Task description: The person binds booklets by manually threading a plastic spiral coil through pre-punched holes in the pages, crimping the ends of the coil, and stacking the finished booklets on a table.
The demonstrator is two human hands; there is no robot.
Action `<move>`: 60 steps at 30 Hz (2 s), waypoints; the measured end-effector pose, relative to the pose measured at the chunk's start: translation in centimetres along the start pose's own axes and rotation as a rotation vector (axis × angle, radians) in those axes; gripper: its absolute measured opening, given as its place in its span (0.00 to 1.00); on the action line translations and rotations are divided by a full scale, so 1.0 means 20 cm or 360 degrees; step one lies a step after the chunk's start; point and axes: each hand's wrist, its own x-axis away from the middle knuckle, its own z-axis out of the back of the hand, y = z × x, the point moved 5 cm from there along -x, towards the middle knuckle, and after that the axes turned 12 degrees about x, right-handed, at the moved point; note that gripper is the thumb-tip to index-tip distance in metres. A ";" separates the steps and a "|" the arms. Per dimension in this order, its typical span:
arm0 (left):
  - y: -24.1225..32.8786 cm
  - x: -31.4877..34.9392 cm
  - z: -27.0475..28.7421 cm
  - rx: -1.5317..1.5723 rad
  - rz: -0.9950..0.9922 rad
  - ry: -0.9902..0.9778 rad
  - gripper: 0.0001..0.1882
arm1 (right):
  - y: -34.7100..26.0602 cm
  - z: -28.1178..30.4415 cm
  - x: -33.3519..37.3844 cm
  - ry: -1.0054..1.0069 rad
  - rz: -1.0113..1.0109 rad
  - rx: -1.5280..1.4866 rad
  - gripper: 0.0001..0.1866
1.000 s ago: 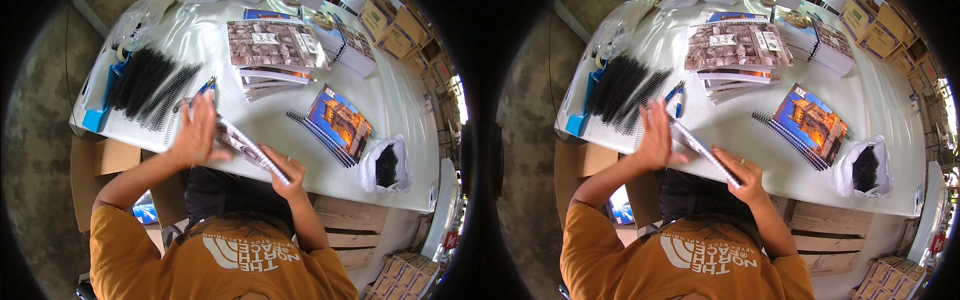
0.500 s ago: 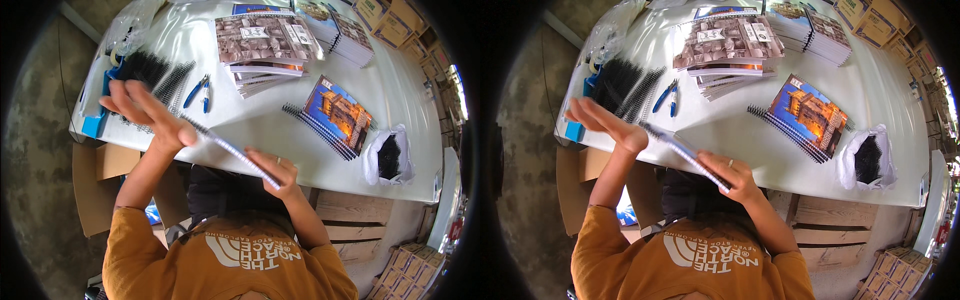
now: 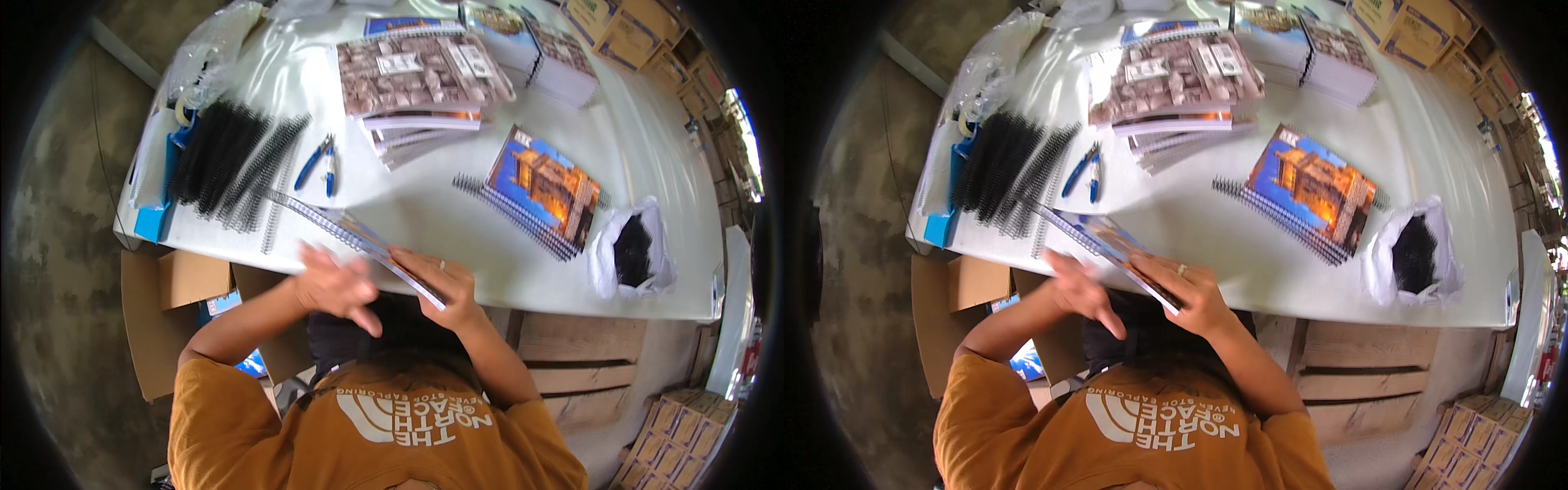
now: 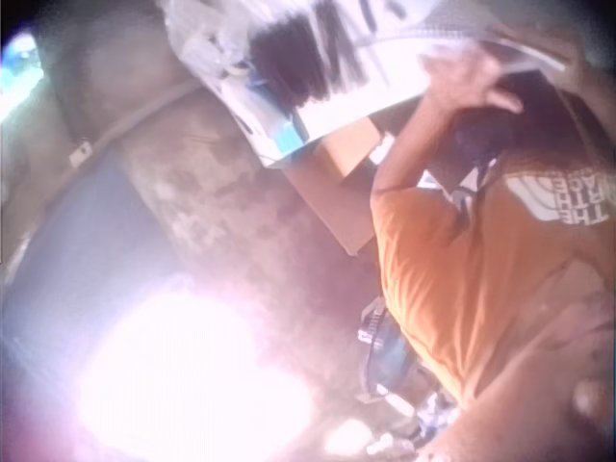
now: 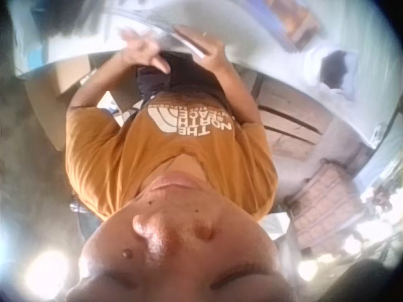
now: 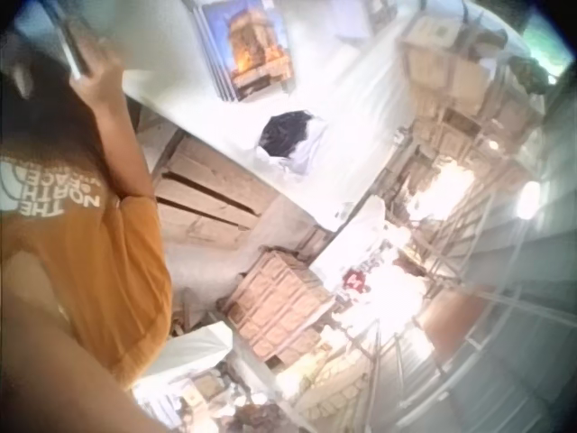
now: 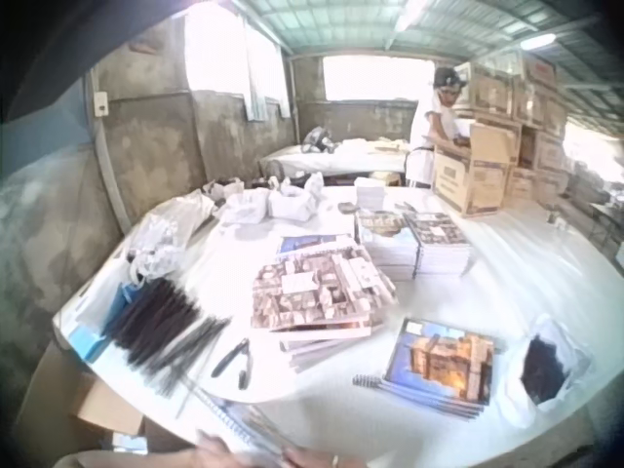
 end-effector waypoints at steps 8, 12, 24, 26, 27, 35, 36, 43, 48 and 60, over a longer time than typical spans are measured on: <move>0.05 0.08 -0.10 0.0208 0.0126 -0.0184 0.57 | 0.07 0.00 0.03 0.0029 -0.0137 -0.0082 0.21; -0.23 -0.30 0.02 0.0530 0.0416 -0.0143 0.26 | 0.06 -0.03 0.00 0.0133 -0.0634 -0.0693 0.16; 0.15 0.10 -0.23 0.0586 0.0085 -0.0330 0.62 | 0.07 -0.01 0.03 0.0014 -0.0290 -0.0223 0.21; -0.01 -0.15 -0.05 0.0141 0.0025 0.0169 0.59 | 0.05 -0.03 0.03 -0.0034 -0.0140 -0.0134 0.23; -0.10 -0.25 0.02 0.0001 0.0246 0.0415 0.57 | 0.03 -0.04 0.03 -0.0092 -0.0149 -0.0208 0.24; -0.07 -0.19 -0.04 0.0392 -0.0017 0.0252 0.56 | 0.04 -0.07 0.01 -0.0041 -0.0090 -0.0151 0.32; -0.18 -0.32 0.04 0.0153 -0.0070 0.0470 0.57 | 0.03 -0.09 0.04 -0.0095 -0.0046 -0.0106 0.31; 0.25 -0.06 -0.13 0.0617 0.0141 -0.0040 0.51 | 0.04 -0.07 0.00 -0.0052 -0.0135 -0.0193 0.29; 0.10 -0.08 -0.14 0.0402 0.0439 -0.0156 0.48 | -0.01 -0.13 0.01 -0.0146 -0.0088 -0.0134 0.27; 0.02 -0.44 0.35 0.1966 0.1646 -0.0177 0.15 | -0.48 0.27 -0.23 0.0051 0.0269 0.0558 0.26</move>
